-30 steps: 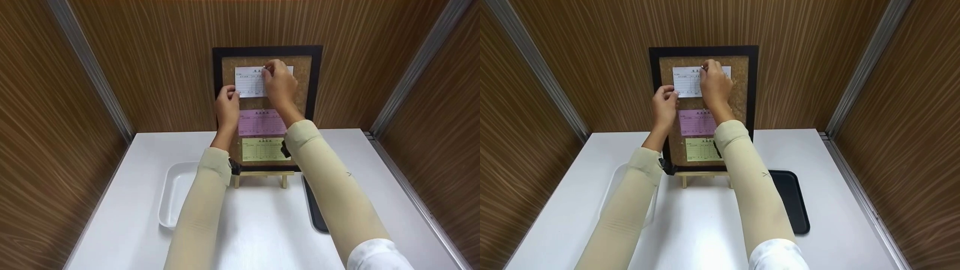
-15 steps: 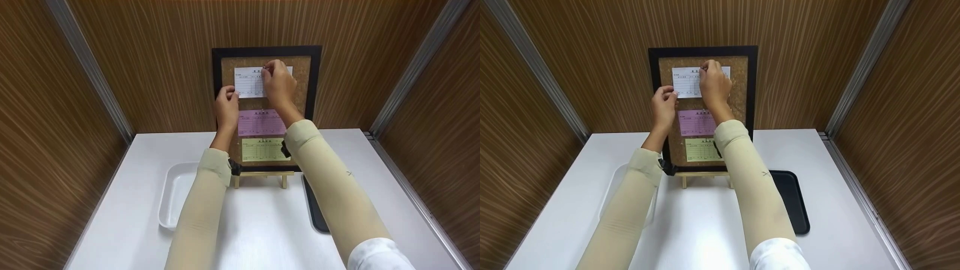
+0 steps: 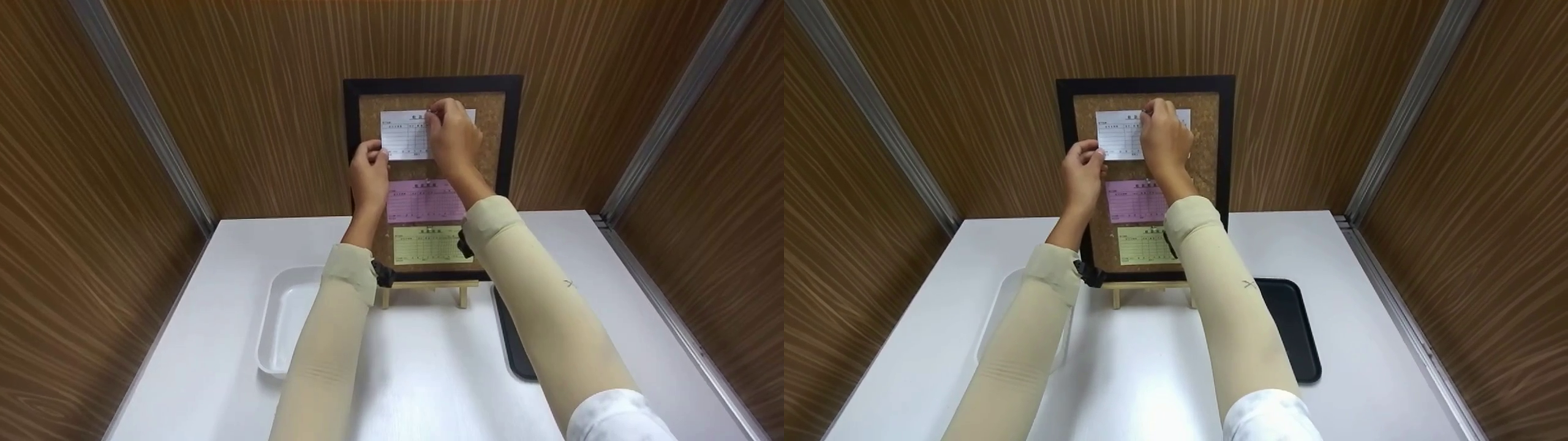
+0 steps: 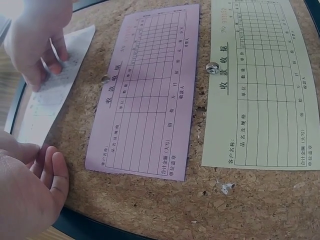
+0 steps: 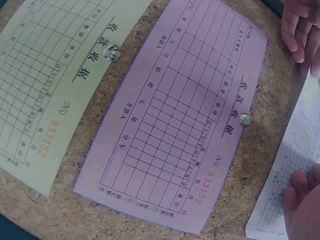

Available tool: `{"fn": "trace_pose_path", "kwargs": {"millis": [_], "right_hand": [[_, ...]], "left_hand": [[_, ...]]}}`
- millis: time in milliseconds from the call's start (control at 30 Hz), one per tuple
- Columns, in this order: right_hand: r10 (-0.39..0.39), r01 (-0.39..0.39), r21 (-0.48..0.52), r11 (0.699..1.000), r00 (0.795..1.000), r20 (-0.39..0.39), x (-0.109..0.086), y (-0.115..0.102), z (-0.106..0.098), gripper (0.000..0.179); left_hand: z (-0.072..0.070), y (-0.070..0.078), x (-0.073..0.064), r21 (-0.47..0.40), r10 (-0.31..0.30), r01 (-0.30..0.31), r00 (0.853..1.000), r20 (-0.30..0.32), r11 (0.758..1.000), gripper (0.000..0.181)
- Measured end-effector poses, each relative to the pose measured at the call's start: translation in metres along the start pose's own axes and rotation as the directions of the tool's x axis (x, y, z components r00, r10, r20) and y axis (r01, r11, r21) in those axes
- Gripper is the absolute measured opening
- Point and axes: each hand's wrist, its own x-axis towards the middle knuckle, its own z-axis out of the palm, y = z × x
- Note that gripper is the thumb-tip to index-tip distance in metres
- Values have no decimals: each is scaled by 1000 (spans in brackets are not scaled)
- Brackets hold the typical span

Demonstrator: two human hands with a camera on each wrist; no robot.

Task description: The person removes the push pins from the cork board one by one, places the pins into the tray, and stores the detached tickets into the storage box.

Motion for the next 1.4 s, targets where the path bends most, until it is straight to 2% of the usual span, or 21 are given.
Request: {"fn": "trace_pose_path", "kwargs": {"millis": [333,667,867,1100,1400], "right_hand": [[7,-7,-9,1000,1000,3,0,3,0,21],[-8,8,-14,1000,1000,-4,-1,5,0,19],[-57,56,-20,998,998,-14,-6,8,2,19],[-70,71,30,997,997,-23,-6,9,-2,17],[-74,71,114,991,997,17,-5,10,-3,19]], "left_hand": [[1,1,1,-42,-23,23,1000,7,999,25],[3,1,2,-34,-19,20,1000,7,999,25],[2,1,1,-82,-43,42,999,-14,996,23],[3,1,3,-129,-62,60,998,-14,990,21],[1,1,6,-173,-90,84,995,-29,981,21]]}}
